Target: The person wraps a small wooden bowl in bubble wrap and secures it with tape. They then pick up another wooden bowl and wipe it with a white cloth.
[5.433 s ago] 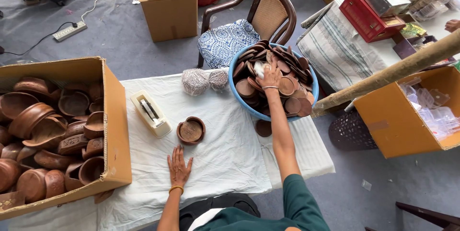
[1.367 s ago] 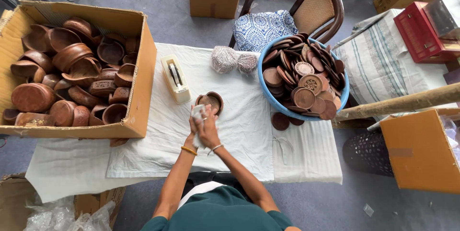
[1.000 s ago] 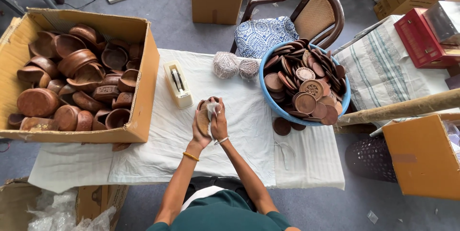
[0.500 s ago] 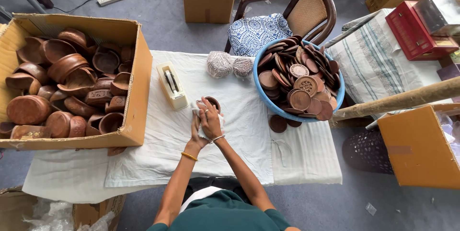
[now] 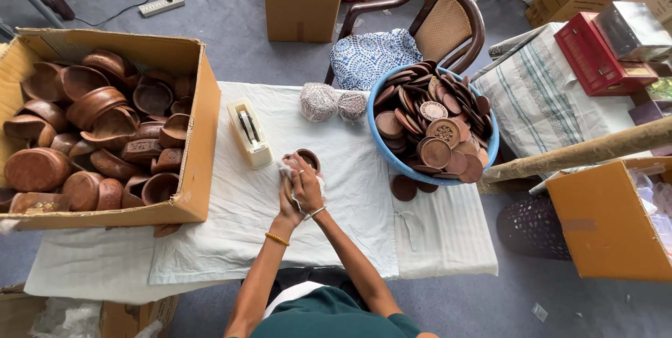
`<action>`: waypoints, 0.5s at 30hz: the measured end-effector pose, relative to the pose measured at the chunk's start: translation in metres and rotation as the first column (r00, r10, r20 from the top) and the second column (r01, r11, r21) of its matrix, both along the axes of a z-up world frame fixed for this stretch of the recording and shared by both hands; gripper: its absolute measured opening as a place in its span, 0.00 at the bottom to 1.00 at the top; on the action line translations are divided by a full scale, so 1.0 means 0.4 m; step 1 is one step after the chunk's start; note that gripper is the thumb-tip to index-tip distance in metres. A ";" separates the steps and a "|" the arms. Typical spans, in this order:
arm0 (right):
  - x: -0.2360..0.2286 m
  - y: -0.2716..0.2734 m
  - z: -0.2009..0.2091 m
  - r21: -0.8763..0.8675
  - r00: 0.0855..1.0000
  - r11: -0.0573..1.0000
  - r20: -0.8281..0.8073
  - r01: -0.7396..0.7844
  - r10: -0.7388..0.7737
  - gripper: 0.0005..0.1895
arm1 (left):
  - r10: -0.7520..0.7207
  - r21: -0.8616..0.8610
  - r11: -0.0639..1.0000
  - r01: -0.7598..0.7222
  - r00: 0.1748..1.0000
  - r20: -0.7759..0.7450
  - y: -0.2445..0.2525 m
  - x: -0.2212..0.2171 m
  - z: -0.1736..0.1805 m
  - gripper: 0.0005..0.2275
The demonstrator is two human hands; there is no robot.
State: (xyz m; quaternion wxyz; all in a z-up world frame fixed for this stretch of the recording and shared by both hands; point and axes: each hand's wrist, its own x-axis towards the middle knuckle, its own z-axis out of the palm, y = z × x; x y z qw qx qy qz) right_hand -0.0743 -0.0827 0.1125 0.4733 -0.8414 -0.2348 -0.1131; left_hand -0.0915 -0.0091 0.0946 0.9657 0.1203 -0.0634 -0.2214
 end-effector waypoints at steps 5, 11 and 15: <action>-0.026 0.006 -0.079 0.068 0.995 0.994 -0.048 0.090 -0.087 0.23 | 0.324 -0.009 0.945 -0.328 0.936 -0.140 0.019 0.131 -0.329 0.37; -0.030 0.012 0.050 -0.089 0.991 0.995 0.120 -0.040 0.051 0.19 | -0.065 -0.368 0.898 0.240 0.900 0.430 -0.018 -0.004 -0.056 0.36; 0.005 -0.011 -0.003 0.072 0.995 0.997 -0.095 0.011 -0.004 0.17 | 0.042 -0.104 0.994 -0.029 0.991 0.126 0.007 0.048 -0.146 0.33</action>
